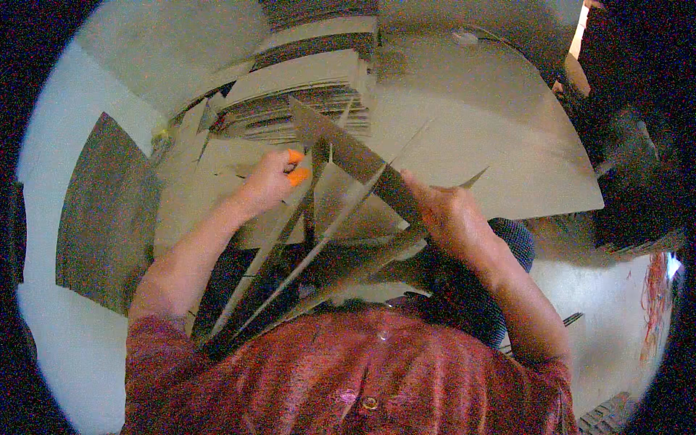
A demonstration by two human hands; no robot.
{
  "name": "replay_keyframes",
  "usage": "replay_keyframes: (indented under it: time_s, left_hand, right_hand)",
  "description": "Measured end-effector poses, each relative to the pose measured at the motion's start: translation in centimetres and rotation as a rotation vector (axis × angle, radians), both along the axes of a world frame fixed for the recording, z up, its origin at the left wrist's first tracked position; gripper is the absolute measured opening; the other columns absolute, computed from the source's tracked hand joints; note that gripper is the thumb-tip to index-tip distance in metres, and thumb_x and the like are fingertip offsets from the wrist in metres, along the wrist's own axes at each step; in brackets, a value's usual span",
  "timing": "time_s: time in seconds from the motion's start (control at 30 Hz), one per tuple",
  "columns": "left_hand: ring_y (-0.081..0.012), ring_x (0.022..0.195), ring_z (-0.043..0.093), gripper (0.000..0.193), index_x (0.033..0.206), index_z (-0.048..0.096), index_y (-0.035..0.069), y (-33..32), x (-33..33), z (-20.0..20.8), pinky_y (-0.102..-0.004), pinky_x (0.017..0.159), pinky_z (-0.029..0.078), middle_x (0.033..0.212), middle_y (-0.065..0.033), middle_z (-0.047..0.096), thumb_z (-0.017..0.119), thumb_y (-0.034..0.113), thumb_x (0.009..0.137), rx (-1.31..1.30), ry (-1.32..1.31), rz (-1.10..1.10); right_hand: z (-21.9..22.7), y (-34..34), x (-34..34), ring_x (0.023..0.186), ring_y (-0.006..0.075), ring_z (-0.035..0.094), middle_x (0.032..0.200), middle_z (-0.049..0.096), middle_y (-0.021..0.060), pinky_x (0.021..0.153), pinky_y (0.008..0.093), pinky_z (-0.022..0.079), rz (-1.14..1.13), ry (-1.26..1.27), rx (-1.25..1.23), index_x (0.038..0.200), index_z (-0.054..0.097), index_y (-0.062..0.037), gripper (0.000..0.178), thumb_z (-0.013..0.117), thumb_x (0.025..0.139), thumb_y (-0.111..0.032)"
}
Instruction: The person sits on the floor and repeatedly picks up flat cardboard sheets, folds them along pre-scored lines to form partitioned dividers, and stacks the finished units on the floor.
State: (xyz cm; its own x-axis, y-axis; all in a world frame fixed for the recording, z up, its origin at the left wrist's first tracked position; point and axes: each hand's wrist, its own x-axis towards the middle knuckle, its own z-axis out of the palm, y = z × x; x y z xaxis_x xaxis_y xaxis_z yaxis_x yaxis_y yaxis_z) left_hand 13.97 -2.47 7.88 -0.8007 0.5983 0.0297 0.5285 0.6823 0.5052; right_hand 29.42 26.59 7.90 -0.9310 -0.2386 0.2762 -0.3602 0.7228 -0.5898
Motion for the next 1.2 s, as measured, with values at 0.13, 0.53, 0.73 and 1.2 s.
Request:
replay_keyframes:
  time_s: [0.13, 0.53, 0.73, 1.2]
  left_hand:
    - [-0.0086, 0.07, 0.053, 0.012, 0.089, 0.06, -0.002, 0.9, -0.3, 2.0, -0.0281, 0.06, 0.044, 0.076, -0.0039, 0.063, 0.062, 0.008, 0.081, 0.116, -0.226, 0.082]
    - [-0.0054, 0.072, 0.054, 0.018, 0.095, 0.061, -0.004, 3.3, -0.7, 2.1, -0.0228, 0.061, 0.044, 0.078, -0.0018, 0.062, 0.06, 0.011, 0.085, 0.301, -0.269, 0.001]
    - [-0.015, 0.066, 0.059, 0.027, 0.1, 0.063, 0.002, 5.5, -4.9, 3.6, -0.0279, 0.06, 0.046, 0.075, -0.0061, 0.065, 0.058, 0.025, 0.088, 0.149, -0.125, 0.004]
    - [-0.027, 0.1, 0.057, 0.047, 0.124, 0.051, 0.011, 7.1, -20.1, -1.1, -0.0389, 0.084, 0.046, 0.117, -0.0097, 0.058, 0.062, 0.03, 0.083, -0.402, 0.488, 0.116]
  right_hand:
    - [0.7, 0.8, 0.1, 0.098, 0.0336, 0.059, 0.11, 0.058, 0.0221, 0.084, 0.0355, 0.046, -0.133, -0.177, 0.002, 0.132, 0.044, -0.0125, 0.05, 0.05, 0.084, 0.001]
    - [0.6, 2.8, -1.1, 0.085, 0.0326, 0.061, 0.097, 0.061, 0.0233, 0.078, 0.0326, 0.046, -0.036, 0.095, -0.002, 0.125, 0.052, -0.01, 0.045, 0.048, 0.082, 0.002]
    - [2.9, 3.7, -3.0, 0.064, 0.0337, 0.059, 0.076, 0.057, 0.0253, 0.065, 0.0399, 0.047, -0.221, -0.156, 0.02, 0.122, 0.054, -0.0113, 0.043, 0.049, 0.08, -0.002]
    - [1.1, 12.0, -11.4, 0.078, 0.0415, 0.06, 0.086, 0.063, 0.0213, 0.067, 0.0476, 0.05, -0.408, -0.026, 0.375, 0.12, 0.054, -0.0118, 0.038, 0.05, 0.083, -0.011]
